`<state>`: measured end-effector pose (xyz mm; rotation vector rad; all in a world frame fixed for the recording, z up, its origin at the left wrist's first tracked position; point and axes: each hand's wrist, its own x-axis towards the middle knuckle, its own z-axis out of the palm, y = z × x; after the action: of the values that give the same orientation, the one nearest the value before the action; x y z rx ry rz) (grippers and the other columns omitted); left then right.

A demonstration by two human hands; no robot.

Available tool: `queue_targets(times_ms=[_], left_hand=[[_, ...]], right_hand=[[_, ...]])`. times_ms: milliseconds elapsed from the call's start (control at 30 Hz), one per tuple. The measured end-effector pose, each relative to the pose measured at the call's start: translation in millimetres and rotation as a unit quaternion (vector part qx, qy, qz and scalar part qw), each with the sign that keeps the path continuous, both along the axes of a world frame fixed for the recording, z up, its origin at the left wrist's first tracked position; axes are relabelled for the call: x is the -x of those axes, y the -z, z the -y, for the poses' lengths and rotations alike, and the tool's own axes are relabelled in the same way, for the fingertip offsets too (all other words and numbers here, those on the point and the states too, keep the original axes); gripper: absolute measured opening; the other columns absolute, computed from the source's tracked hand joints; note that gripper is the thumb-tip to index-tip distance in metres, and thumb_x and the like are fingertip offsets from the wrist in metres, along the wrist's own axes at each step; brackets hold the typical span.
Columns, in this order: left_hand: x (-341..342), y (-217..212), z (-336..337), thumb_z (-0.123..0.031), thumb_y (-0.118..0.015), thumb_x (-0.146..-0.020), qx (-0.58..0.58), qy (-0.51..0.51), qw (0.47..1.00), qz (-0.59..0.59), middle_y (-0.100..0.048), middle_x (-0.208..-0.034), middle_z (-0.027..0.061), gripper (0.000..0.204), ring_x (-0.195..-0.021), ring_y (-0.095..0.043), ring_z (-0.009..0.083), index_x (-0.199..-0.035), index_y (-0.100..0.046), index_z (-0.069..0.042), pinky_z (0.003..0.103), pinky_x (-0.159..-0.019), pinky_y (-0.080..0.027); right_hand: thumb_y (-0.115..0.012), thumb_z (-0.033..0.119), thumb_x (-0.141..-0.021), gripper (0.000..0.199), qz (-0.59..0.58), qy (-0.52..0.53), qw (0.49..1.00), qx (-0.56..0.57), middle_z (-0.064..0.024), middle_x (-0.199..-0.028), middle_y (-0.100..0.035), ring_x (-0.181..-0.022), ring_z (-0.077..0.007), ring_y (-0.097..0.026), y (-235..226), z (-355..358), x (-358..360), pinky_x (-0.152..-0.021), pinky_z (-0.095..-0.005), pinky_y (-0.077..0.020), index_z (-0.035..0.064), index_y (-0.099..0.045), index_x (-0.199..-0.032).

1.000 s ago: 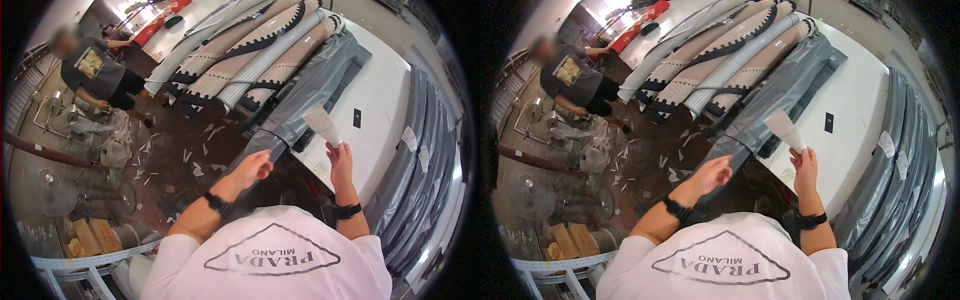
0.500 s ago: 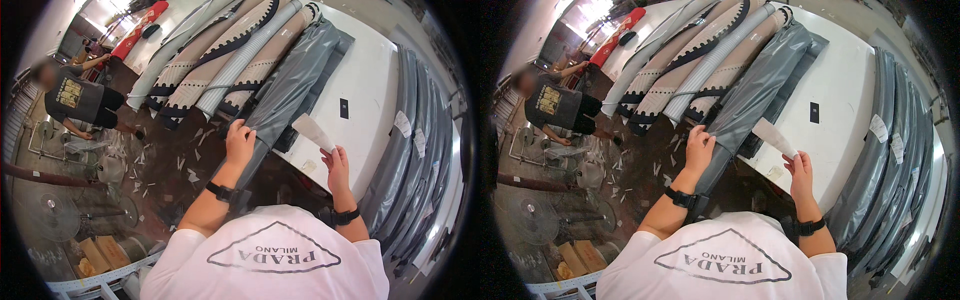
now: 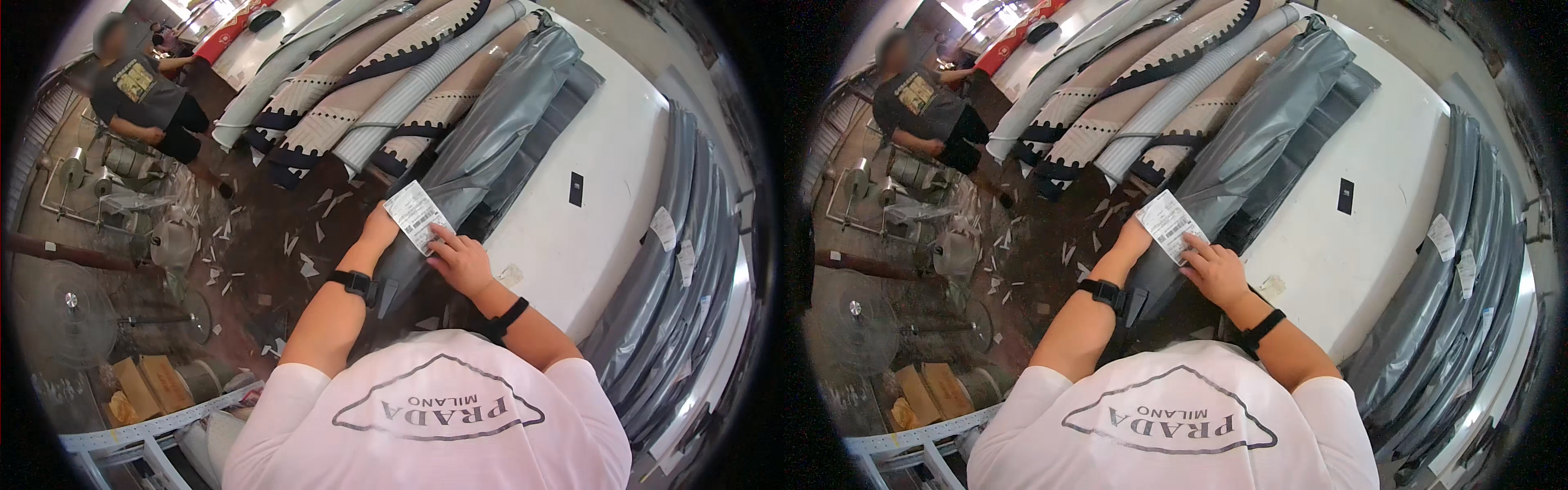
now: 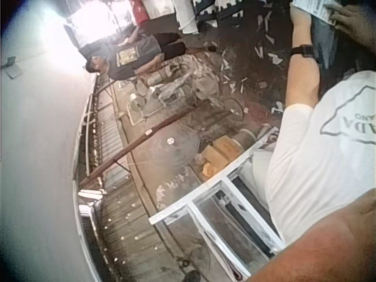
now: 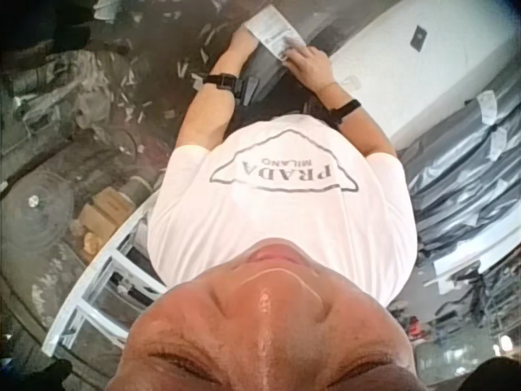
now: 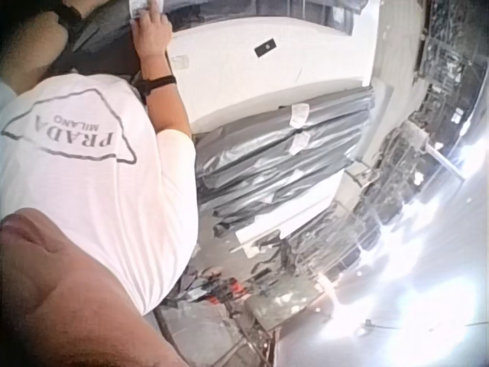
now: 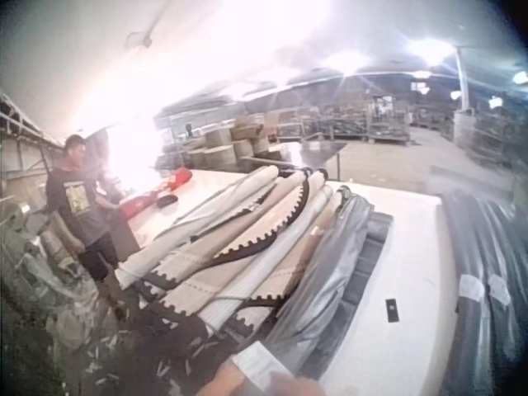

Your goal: Wrapping long cylindrical products in grey plastic sleeves and applying adhesive labels.

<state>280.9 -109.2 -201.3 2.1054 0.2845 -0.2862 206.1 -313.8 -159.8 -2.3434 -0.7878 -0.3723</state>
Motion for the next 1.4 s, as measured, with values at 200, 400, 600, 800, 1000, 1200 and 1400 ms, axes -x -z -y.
queue_targets(times_ms=[200,400,600,800,1000,1200,1400], left_hand=[[88,-47,-39,-0.033,-0.066,-0.072,-0.002,0.128,0.989,-0.08,-0.052,-0.115,0.0203,0.069,-0.108,-0.05,0.029,-0.125,-0.036,-0.002,0.033,-0.09,-0.038],[205,-57,-88,-0.031,-0.078,-0.054,-0.161,0.193,0.968,-0.025,-0.035,-0.131,0.0198,0.102,-0.12,-0.036,0.0321,-0.134,-0.02,-0.003,0.038,-0.097,-0.033],[259,-26,-116,-0.036,-0.077,-0.054,-0.203,0.091,0.97,-0.104,-0.038,-0.128,0.0198,0.107,-0.118,-0.039,0.0324,-0.137,-0.015,-0.009,0.044,-0.094,-0.035],[266,-45,-112,-0.043,-0.071,-0.058,-0.229,0.107,0.963,-0.096,-0.046,-0.121,0.0206,0.097,-0.11,-0.047,0.0331,-0.134,-0.023,-0.007,0.04,-0.091,-0.039],[280,-37,-138,-0.045,-0.068,-0.064,-0.067,0.066,0.983,-0.159,-0.044,-0.126,0.0183,0.089,-0.114,-0.045,0.031,-0.133,-0.028,-0.006,0.036,-0.094,-0.037],[313,12,-168,-0.054,-0.044,-0.084,0.214,-0.112,0.899,-0.367,-0.047,-0.125,0.0109,0.064,-0.115,-0.042,0.0217,-0.124,-0.046,-0.004,0.031,-0.097,-0.029],[336,22,-160,-0.054,-0.044,-0.083,0.151,-0.164,0.922,-0.318,-0.057,-0.112,0.0083,0.059,-0.102,-0.05,0.0171,-0.112,-0.056,-0.004,0.027,-0.087,-0.037]], right_hand=[[-0.062,0.021,-0.072,0.026,-0.007,-0.013,0.995,0.099,0.0017,-0.116,-0.052,-0.089,-0.0172,-0.053,-11,-2,-14,-0.079,-0.033,-0.0409,0.0135,-0.06,-0.096],[-0.053,0.032,-0.078,0.029,-0.004,-0.042,0.986,0.162,-0.0057,-0.106,-0.056,-0.106,-0.0231,-0.046,-11,-53,-68,-0.098,-0.037,-0.0261,0.0096,-0.062,-0.093],[-0.041,0.053,-0.082,0.053,-0.11,-0.021,0.936,0.334,-0.0119,-0.108,-0.056,-0.111,-0.0327,-0.041,-18,-93,-87,-0.102,-0.0487,-0.0138,0.0087,-0.063,-0.1],[-0.033,0.057,-0.084,0.06,-0.156,-0.047,0.907,0.389,-0.0151,-0.11,-0.054,-0.108,-0.0316,-0.045,-23,-101,-101,-0.101,-0.0485,-0.0146,0.009,-0.06,-0.107],[-0.037,0.039,-0.088,0.039,-0.028,-0.083,0.974,0.21,-0.0067,-0.09,-0.061,-0.097,-0.0223,-0.051,-21,-64,-81,-0.097,-0.0435,-0.0245,0.0105,-0.063,-0.087],[-0.053,0.025,-0.078,0.038,0.047,0.054,0.995,0.067,-0.01,-0.129,-0.041,-0.12,-0.0289,-0.034,24,-24,-31,-0.099,-0.0446,-0.0231,0.0095,-0.051,-0.113],[-0.051,0.018,-0.078,0.055,-0.025,0.243,0.966,-0.083,-0.0245,-0.133,-0.029,-0.124,-0.0377,-0.026,45,-29,-29,-0.102,-0.0433,-0.0181,-0.0048,-0.034,-0.125]])
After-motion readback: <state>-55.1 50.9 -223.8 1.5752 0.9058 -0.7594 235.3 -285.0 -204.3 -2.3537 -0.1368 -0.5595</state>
